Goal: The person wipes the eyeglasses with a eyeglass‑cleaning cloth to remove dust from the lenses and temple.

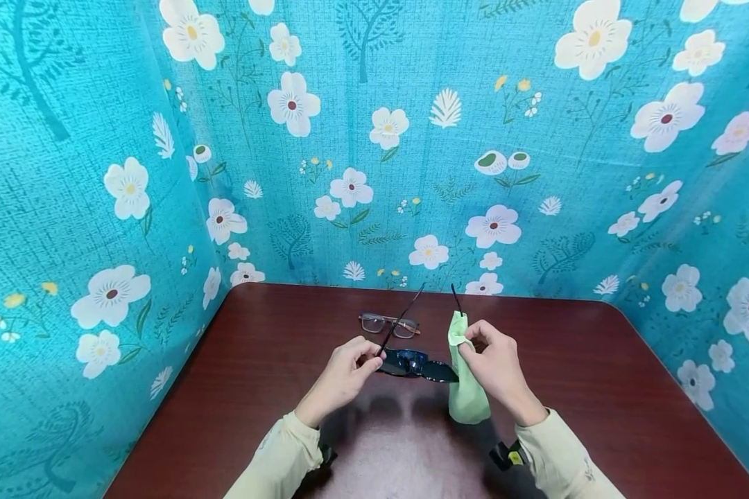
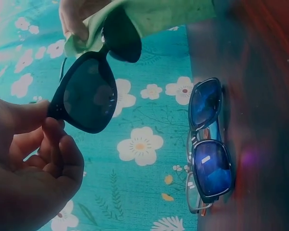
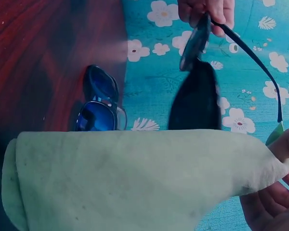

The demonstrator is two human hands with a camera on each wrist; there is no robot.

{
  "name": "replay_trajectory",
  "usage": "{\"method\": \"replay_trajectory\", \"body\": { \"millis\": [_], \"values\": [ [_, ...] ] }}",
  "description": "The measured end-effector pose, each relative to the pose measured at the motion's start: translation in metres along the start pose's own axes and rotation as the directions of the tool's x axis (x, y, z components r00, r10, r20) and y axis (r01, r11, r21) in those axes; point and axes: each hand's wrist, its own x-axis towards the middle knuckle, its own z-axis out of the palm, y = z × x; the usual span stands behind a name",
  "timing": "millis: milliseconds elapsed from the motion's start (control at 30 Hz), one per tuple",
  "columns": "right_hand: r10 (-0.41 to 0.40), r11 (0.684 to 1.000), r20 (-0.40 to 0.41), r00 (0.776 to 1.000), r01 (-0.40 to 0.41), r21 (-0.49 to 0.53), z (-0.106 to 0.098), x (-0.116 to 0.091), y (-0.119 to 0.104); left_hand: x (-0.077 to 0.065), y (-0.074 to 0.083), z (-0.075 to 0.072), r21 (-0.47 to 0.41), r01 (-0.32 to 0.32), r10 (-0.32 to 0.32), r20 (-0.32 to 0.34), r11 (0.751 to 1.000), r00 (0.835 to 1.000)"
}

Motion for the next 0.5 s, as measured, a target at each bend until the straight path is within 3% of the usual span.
{"method": "replay_trajectory", "body": {
  "millis": [500],
  "values": [
    [-0.022,0.999,-0.075,0.997,0.023,0.025,-0.007,0.016,-0.002,-0.008,-0.003,0.001,0.025,0.014,-0.015,0.045,1.0,0.999]
  ]
}}
